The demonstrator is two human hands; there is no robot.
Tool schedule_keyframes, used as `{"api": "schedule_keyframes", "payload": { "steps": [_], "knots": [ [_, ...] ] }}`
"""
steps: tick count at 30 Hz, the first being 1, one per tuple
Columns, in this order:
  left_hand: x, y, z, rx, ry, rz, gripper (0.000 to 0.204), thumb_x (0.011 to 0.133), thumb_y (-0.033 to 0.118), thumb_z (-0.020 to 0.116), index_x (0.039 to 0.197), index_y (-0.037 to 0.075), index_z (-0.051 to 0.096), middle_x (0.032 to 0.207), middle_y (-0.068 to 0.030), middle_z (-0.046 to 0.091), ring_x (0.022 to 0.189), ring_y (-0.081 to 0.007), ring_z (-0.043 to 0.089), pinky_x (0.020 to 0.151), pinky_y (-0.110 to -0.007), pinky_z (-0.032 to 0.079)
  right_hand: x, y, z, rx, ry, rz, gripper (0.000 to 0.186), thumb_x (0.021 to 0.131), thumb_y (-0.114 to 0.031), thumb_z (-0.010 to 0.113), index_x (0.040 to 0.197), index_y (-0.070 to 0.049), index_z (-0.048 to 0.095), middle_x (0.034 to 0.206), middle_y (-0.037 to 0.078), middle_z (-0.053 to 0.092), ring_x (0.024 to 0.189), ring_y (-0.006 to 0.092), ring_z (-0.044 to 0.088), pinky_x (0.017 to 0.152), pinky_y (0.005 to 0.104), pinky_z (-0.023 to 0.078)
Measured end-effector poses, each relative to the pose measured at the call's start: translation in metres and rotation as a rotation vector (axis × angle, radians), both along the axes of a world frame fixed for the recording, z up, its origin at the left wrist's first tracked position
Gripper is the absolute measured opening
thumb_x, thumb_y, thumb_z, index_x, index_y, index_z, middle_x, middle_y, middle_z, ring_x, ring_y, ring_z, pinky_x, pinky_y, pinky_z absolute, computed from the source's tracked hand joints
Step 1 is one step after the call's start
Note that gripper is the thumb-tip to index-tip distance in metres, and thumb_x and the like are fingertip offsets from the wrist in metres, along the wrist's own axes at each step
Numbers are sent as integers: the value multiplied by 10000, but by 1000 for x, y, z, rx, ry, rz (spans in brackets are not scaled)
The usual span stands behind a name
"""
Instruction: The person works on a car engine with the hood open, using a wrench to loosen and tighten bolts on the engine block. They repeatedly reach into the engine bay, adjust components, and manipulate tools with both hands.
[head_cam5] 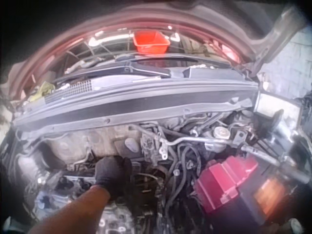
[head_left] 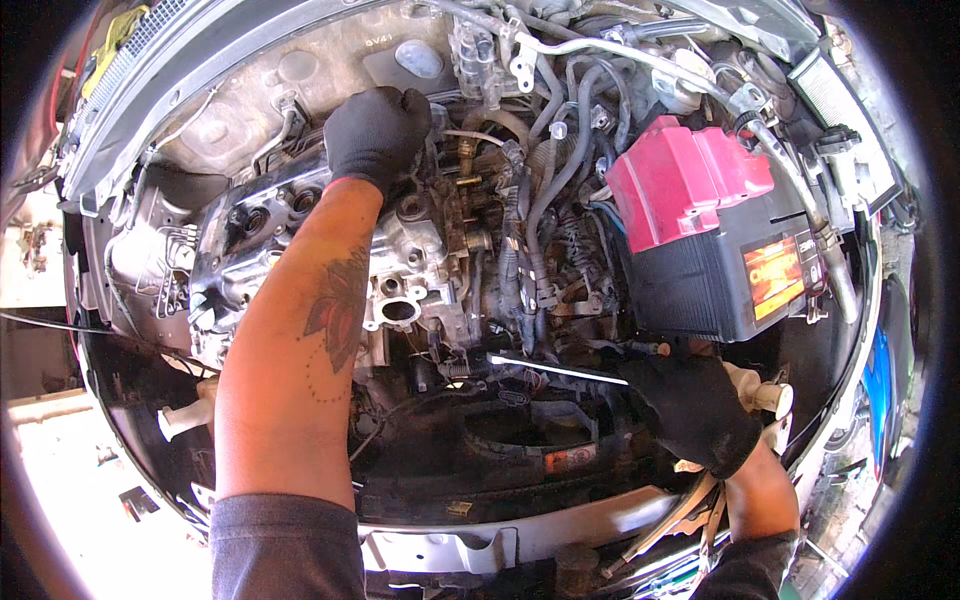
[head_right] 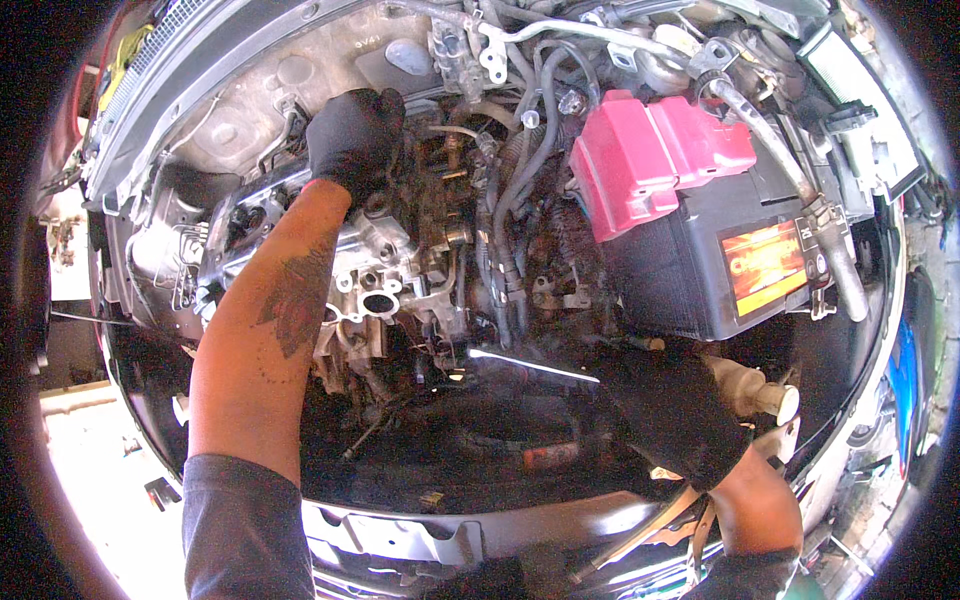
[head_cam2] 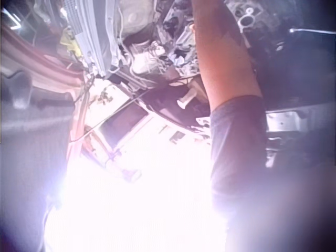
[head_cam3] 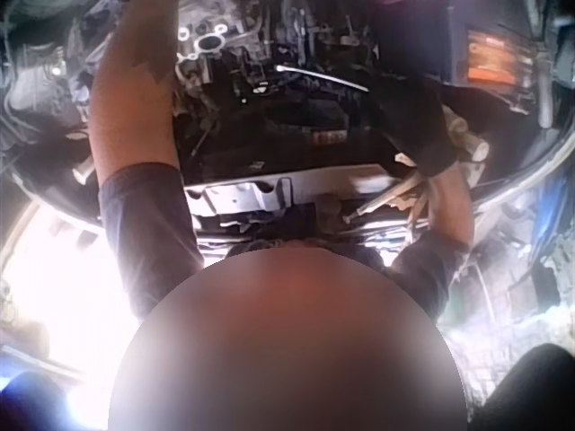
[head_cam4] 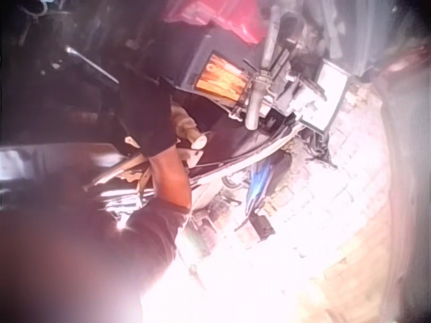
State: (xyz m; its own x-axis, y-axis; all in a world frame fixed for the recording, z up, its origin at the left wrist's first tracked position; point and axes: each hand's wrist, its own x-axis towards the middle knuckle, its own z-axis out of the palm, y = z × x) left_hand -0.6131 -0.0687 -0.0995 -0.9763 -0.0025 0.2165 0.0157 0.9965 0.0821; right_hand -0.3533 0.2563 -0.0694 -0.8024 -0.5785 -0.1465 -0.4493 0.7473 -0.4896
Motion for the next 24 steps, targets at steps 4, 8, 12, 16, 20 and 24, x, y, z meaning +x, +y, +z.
{"api": "schedule_keyframes", "payload": {
  "steps": [4,8,12,16,20,24],
  "knots": [
    [-2,-1,2,-12,-10,16,535,989,483,481,917,61,804,923,-248,757,900,-442,743,852,-527,587,-2,2,2,31,-9,25,450,812,-158,710,1254,-81,670,1077,175,744,939,376,736,828,519,561],
    [-3,-2,2,5,-12,18,545,983,492,483,911,59,805,924,-251,756,901,-443,744,847,-530,588,0,5,0,115,-58,45,561,865,-140,721,1418,-127,623,1194,142,744,935,371,733,789,526,549],
    [-4,-4,0,1,1,13,551,982,494,484,899,53,805,917,-252,756,893,-446,745,842,-532,589,1,5,1,103,-78,44,554,881,-161,727,1423,-127,619,1210,152,738,927,368,737,749,509,569],
    [-5,-1,-1,-8,-2,14,554,982,487,486,890,41,802,903,-254,755,881,-451,745,838,-532,590,1,6,-2,65,11,52,556,884,-174,732,1426,-131,617,1221,148,737,959,368,733,803,518,557],
    [-2,-3,1,-6,2,13,561,988,483,476,890,35,799,904,-256,755,882,-453,744,842,-532,590,1,6,-2,98,-20,71,583,876,-169,727,1444,-137,602,1247,135,729,1024,357,718,852,522,537],
    [-3,-1,0,1,-2,11,560,992,487,465,910,47,801,924,-256,755,897,-454,742,855,-533,586,4,7,-4,137,-53,48,615,863,-155,715,1463,-139,583,1257,123,718,1049,345,704,869,526,522]
  ]
}}
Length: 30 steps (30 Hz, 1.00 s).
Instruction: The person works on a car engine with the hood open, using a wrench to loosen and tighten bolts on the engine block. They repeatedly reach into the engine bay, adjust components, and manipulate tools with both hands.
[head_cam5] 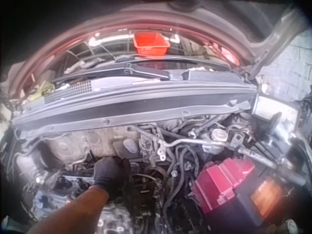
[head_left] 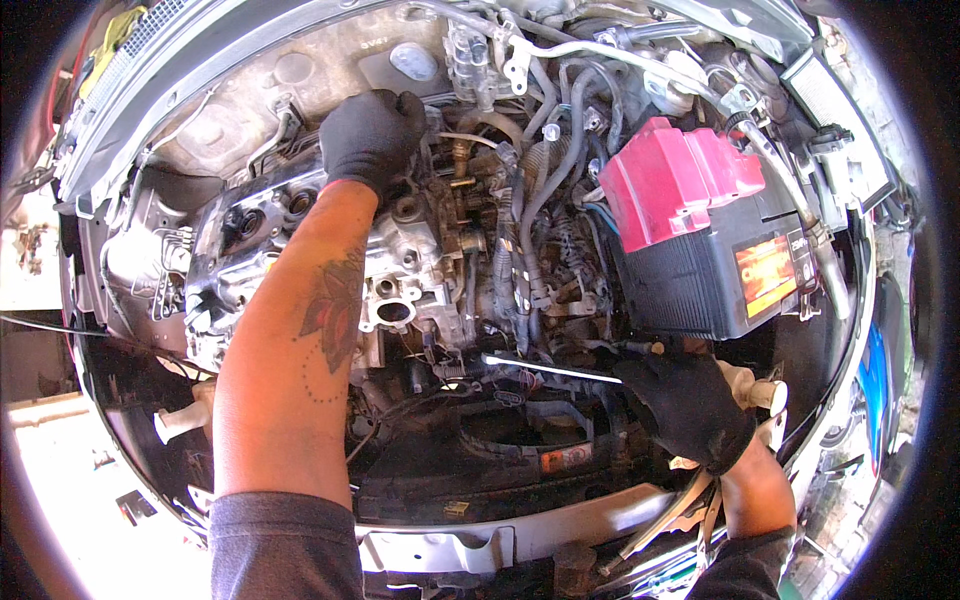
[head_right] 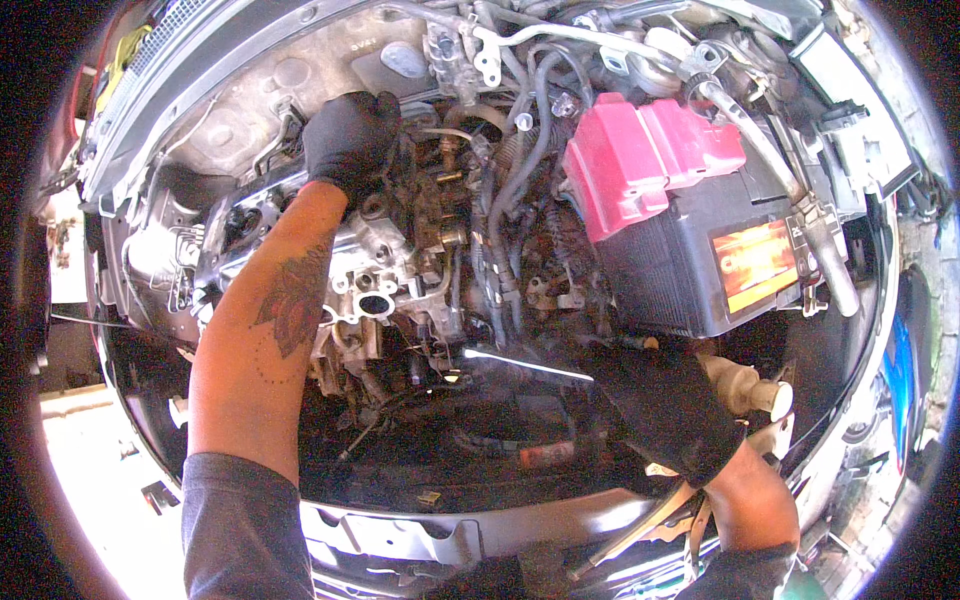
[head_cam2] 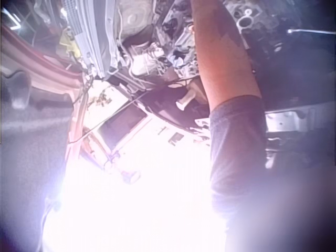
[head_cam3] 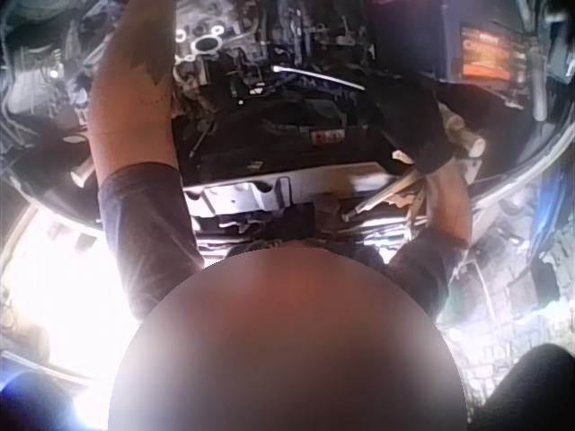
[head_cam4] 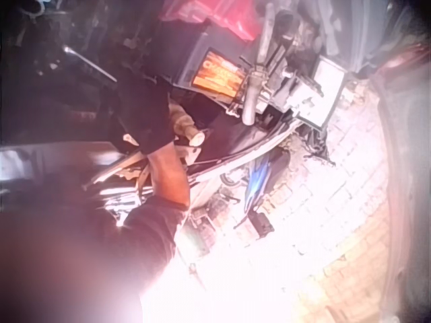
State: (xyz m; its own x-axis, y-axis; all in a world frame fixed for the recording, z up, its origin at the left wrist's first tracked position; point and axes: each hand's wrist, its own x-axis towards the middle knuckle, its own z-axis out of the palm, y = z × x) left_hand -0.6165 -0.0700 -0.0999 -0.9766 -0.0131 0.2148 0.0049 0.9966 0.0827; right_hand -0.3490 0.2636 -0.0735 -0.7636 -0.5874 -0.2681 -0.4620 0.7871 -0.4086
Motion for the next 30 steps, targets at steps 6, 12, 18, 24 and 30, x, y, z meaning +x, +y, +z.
{"api": "schedule_keyframes", "payload": {
  "steps": [6,12,18,24,30],
  "knots": [
    [-1,-2,-1,-24,-19,11,561,996,497,461,922,57,801,941,-253,757,912,-453,740,863,-531,584,-2,-3,4,54,-18,10,634,844,-146,710,1466,-137,582,1251,118,719,1026,353,700,908,550,495],
    [-1,-3,-1,-27,-11,-14,560,997,499,470,913,55,800,934,-252,757,911,-453,740,861,-531,585,0,-1,7,37,4,4,536,826,-112,701,1359,-96,647,1166,163,729,979,372,705,856,524,518],
    [-3,-3,-3,-43,-9,-3,557,998,500,473,913,58,800,926,-252,756,909,-455,739,858,-532,586,-3,-4,9,-74,50,-21,511,819,-94,698,1328,-78,656,1114,172,733,969,377,707,840,517,523],
    [-2,-3,-1,-32,-19,3,555,997,503,475,920,60,801,931,-250,755,920,-456,737,867,-536,581,-3,-4,11,-25,-11,-18,542,821,-117,705,1358,-86,641,1176,167,724,991,377,708,847,511,519],
    [-2,-4,-1,-26,-22,2,557,994,508,478,915,62,801,923,-248,755,910,-457,736,861,-538,580,-2,-5,11,-23,-11,-26,647,805,-161,738,1435,-108,603,1216,149,722,1059,359,695,884,512,516]
  ]
}}
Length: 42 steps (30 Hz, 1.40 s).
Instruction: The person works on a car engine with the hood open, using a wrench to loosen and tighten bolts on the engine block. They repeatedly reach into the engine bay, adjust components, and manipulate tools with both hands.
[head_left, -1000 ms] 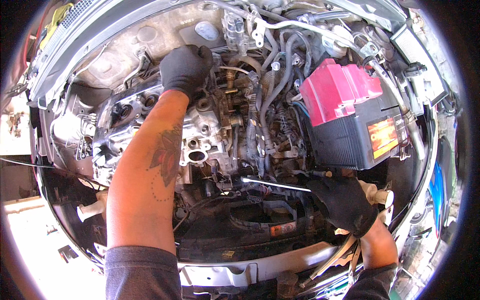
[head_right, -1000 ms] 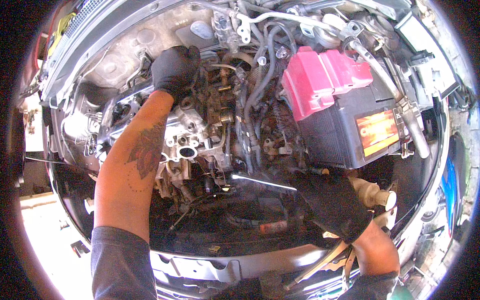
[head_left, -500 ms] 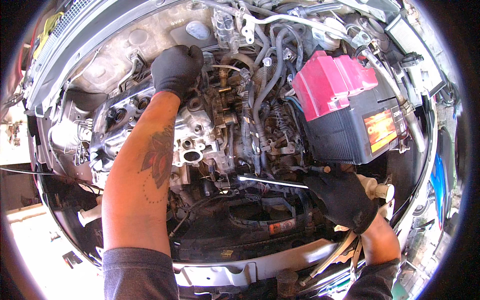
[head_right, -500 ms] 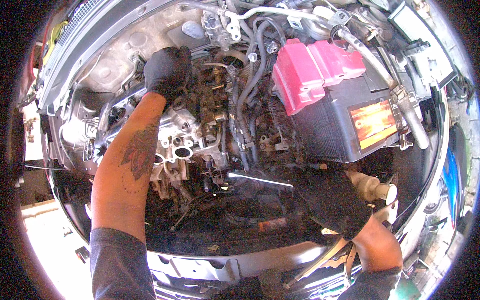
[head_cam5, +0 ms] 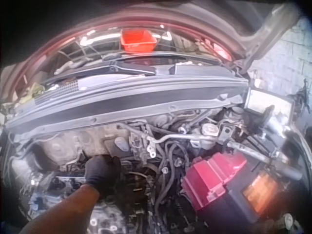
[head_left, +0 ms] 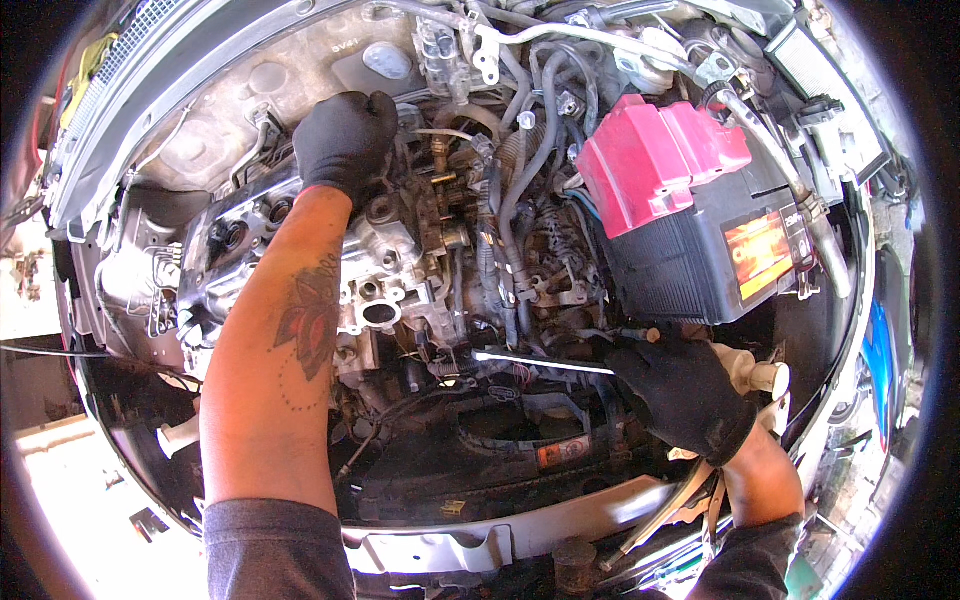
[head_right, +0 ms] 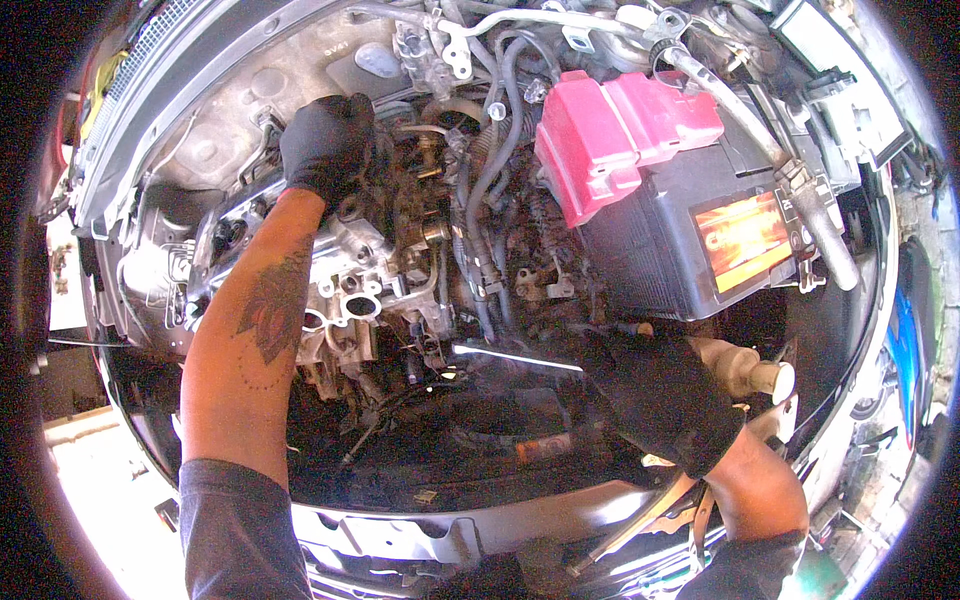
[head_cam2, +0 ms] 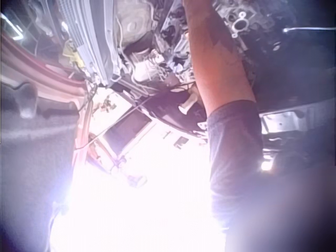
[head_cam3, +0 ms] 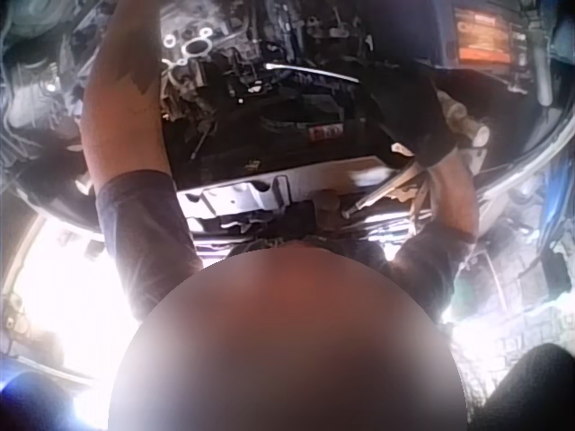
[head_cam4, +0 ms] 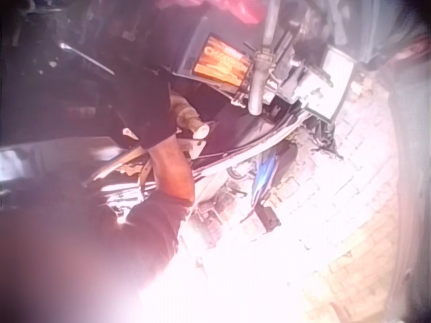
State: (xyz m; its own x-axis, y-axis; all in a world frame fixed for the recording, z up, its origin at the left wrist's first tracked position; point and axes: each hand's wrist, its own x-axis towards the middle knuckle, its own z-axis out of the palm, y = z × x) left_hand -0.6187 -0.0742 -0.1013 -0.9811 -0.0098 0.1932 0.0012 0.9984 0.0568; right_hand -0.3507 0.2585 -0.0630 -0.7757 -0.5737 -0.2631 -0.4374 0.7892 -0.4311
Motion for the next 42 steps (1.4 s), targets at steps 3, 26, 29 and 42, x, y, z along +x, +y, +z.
{"api": "schedule_keyframes", "payload": {
  "steps": [3,26,29,42],
  "knots": [
    [-1,0,-1,-5,9,-19,559,993,509,477,905,62,800,919,-246,754,905,-454,737,854,-537,582,0,2,-5,-63,6,-1,653,804,-175,744,1438,-113,603,1222,143,722,1075,359,686,902,518,513],
    [1,0,0,12,17,-31,556,991,491,460,903,58,797,922,-249,755,898,-447,740,846,-535,587,-6,0,-3,-76,95,42,540,810,-136,682,1348,-111,651,1067,185,741,932,378,734,841,514,575],
    [-2,-3,-3,28,27,-29,552,980,490,468,901,53,796,917,-250,756,886,-444,742,837,-536,588,-4,0,-1,-9,26,20,573,807,-129,682,1378,-115,637,1080,197,739,942,388,730,850,518,570],
    [-1,-1,-2,54,46,-5,545,964,473,485,870,35,794,894,-257,755,856,-446,746,821,-532,596,-2,2,-1,1,42,15,545,802,-125,677,1345,-93,641,1075,208,733,937,401,718,830,526,564]
  ]
}}
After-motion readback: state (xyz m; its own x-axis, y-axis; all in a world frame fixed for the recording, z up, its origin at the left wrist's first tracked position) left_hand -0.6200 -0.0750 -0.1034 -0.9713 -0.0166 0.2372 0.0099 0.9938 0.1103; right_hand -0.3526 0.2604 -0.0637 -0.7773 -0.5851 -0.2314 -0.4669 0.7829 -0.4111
